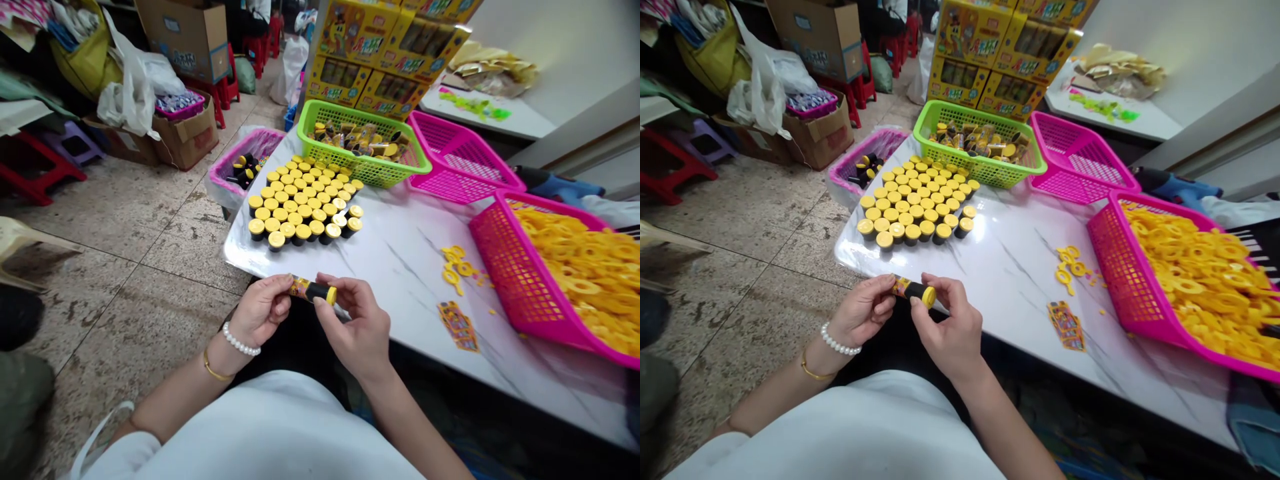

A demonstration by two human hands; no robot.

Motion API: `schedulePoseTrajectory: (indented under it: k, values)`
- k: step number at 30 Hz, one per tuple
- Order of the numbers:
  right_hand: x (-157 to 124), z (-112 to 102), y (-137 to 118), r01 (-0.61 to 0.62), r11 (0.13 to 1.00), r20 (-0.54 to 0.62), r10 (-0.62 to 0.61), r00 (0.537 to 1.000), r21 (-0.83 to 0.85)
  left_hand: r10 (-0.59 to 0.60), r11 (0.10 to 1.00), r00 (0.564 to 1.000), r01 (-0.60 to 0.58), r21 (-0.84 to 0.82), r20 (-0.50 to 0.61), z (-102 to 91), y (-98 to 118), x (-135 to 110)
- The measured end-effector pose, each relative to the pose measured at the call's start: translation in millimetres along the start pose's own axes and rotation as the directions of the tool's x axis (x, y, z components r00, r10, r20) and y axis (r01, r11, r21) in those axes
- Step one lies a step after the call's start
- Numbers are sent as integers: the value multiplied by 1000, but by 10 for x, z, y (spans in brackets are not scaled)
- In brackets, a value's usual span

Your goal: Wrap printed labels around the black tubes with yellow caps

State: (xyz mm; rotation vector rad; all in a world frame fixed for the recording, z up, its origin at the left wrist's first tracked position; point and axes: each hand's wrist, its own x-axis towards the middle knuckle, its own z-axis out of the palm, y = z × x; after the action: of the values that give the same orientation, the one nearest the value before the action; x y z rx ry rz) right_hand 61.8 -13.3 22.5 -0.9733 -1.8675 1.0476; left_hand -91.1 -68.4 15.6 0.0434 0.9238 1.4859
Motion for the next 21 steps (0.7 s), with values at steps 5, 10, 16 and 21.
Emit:
schedulePoseTrajectory:
  k: [5, 10, 16, 21]
  values:
    - [49, -51, 2, -16, 992, 89, 5, 996, 127, 105, 985, 993, -96, 143, -55, -67, -18, -98]
    - [72, -157, 13, 33, 981, 93, -52, 994, 189, 285, 914, 958, -281, 293, 30, -204, 1, -221]
    - [62, -171, 30, 153, 986, 289, -167, 943, 68, 158, 908, 973, -210, 362, 167, -202, -27, -159]
    - [67, -215, 65, 344, 932, 255, -307, 917, -114, 129, 922, 973, -188, 339, 191, -153, -112, -75]
